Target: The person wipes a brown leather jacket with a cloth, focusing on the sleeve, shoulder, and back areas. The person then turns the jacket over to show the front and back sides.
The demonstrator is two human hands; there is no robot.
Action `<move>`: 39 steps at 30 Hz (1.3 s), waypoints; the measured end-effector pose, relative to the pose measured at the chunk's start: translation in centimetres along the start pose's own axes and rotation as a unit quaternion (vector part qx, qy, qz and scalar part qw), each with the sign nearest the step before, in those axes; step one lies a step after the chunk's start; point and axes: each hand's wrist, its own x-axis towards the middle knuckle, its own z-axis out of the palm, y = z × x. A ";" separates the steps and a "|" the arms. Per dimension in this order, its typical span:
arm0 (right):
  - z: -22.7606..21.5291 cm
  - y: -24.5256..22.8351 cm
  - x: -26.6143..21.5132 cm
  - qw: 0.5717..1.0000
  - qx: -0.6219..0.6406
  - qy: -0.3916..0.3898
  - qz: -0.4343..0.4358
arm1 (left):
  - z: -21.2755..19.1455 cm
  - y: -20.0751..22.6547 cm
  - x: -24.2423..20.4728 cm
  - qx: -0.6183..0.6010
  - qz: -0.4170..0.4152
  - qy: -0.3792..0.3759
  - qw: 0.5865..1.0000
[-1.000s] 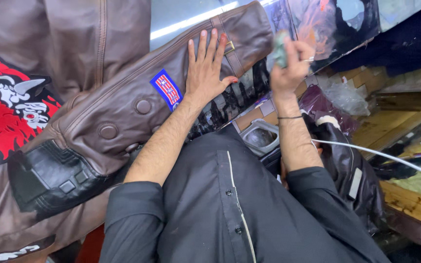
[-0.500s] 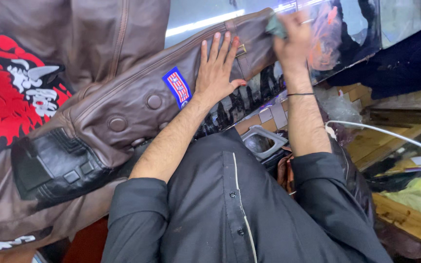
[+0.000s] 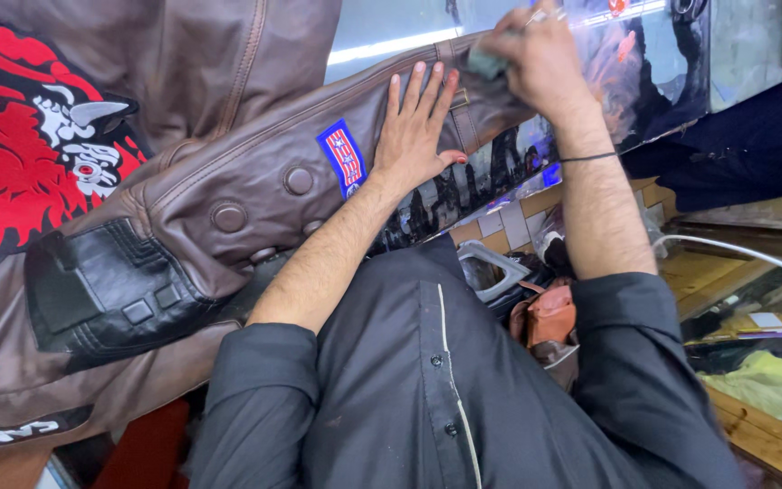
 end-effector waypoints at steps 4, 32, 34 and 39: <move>-4.7 -1.8 -1.9 0.990 -0.079 -0.112 -0.037 | -0.2 0.0 0.1 0.001 -0.008 0.000 1.000; -1.0 4.9 0.5 0.990 0.031 0.127 -0.046 | -0.6 1.3 0.2 -0.021 -0.014 0.022 0.999; -1.3 4.4 -1.0 0.988 0.037 0.150 -0.007 | -0.2 1.1 0.1 -0.034 -0.014 0.020 0.999; -1.0 1.2 -6.6 0.922 0.291 0.247 0.065 | 1.3 0.1 -0.3 -0.121 -0.002 0.065 0.991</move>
